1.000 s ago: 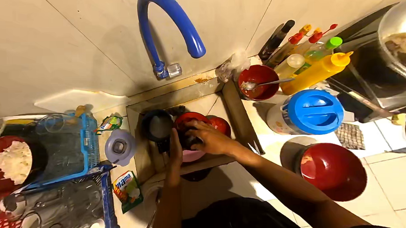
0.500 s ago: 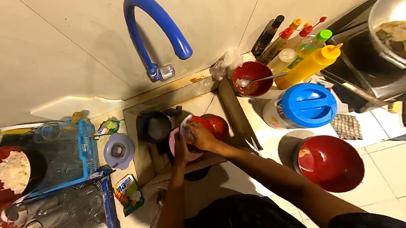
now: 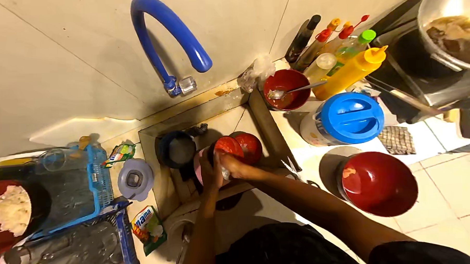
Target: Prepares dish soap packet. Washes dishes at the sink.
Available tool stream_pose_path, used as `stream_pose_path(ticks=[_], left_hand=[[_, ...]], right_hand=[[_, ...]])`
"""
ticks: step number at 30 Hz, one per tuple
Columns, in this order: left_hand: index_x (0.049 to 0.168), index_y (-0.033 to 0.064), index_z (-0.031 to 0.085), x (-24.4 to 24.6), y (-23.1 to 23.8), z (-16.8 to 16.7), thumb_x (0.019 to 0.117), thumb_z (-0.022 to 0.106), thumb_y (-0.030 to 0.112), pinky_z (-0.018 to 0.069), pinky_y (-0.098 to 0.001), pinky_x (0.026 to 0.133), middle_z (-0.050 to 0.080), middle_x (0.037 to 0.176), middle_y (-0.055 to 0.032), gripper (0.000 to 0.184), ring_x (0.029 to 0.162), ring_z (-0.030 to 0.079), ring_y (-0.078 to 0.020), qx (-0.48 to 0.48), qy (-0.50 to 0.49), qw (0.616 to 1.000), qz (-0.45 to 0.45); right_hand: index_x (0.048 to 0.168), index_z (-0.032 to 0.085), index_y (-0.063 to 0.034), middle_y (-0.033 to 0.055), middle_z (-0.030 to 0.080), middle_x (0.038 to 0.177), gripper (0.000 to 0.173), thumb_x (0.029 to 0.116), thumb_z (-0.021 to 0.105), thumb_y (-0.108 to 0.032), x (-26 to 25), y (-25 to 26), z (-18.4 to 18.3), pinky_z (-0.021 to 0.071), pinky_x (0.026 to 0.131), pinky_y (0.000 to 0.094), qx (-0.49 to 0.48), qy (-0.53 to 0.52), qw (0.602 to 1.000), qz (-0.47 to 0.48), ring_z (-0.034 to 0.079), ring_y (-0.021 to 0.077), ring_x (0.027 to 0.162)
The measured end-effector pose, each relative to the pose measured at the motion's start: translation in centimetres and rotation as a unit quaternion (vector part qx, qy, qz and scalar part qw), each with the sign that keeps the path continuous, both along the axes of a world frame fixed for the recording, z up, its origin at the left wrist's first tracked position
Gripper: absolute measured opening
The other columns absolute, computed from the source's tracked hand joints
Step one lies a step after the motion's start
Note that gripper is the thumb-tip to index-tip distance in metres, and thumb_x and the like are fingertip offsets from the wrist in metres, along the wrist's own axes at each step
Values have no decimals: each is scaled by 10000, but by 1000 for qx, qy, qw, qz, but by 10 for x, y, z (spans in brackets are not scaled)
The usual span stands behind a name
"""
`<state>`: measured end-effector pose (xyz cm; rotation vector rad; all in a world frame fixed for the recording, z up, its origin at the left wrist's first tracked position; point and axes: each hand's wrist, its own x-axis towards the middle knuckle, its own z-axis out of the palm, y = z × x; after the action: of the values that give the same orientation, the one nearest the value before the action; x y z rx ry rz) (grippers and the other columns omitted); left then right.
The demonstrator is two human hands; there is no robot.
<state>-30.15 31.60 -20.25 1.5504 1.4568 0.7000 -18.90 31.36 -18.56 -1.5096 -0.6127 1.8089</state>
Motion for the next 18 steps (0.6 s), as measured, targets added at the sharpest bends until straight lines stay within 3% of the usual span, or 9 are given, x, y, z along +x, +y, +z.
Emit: stream_pose_path(ticks=[1,3,5,6,9,12,14,15,18], left_hand=[[1487,-41,434,3,-8,-5,1055,403,370,413,-452,1142,517,1429,-273,597,1343,510,-316,-6,-18,1000,15],[1521,-67,353,6,-17,-8,1075,359,334,388,-414,1165,457,1485,-290,600,1391,466,-297,-23,-60,997,41],[1525,-81,329,2,-13,0,1104,297,316,381,-415,1170,444,1497,-299,580,1391,466,-296,-49,-75,995,51],[1523,-79,338,-4,-7,5,1115,256,321,388,-421,1160,454,1489,-294,577,1376,477,-292,-69,-80,993,47],[1505,37,440,-30,18,21,1119,207,466,485,-430,1061,553,1432,-176,623,1285,558,-223,-232,-96,968,14],[1319,83,599,-37,39,40,1084,304,555,566,-423,871,682,1143,-113,604,1028,661,-204,-331,-99,938,22],[1385,75,571,-41,46,50,1093,313,526,521,-431,983,653,1262,-131,596,1150,625,-208,-266,-64,962,7],[1453,62,513,-41,46,51,1105,297,491,483,-460,1053,607,1360,-167,592,1242,586,-237,-210,-36,977,-12],[1436,-1,499,-21,38,42,1109,365,330,498,-480,1025,623,1291,-226,485,1181,618,-283,-27,35,999,-15]], right_hand=[[1196,585,-76,63,645,934,368,1127,338,-339,-5,1,-8,558,714,309,-35,128,984,-116,635,132,807],[1244,565,-94,77,645,970,354,1126,339,-338,-8,2,-15,557,727,347,-45,167,968,-183,638,161,833],[1355,563,-2,164,667,1181,345,1089,465,-198,-1,1,-14,541,953,397,76,-37,996,-4,653,221,1065],[1351,590,1,185,660,1256,378,1037,568,-207,7,2,-8,497,1052,464,152,-143,970,127,631,270,1179],[1322,690,-132,131,585,1446,369,958,660,-192,25,12,5,352,1161,593,379,-324,778,382,460,348,1412],[1188,758,-199,102,621,1395,350,887,712,-27,38,30,4,419,1084,570,516,-403,639,403,518,358,1333],[1208,745,-176,121,634,1350,344,872,767,-100,41,33,4,431,1077,583,468,-442,654,398,544,370,1288],[1264,715,-152,150,631,1342,374,896,766,-194,39,30,2,428,1070,604,414,-442,691,396,550,391,1271],[1388,623,-113,199,644,1322,462,1005,616,-371,21,19,6,454,1058,608,234,-334,850,334,599,378,1248]])
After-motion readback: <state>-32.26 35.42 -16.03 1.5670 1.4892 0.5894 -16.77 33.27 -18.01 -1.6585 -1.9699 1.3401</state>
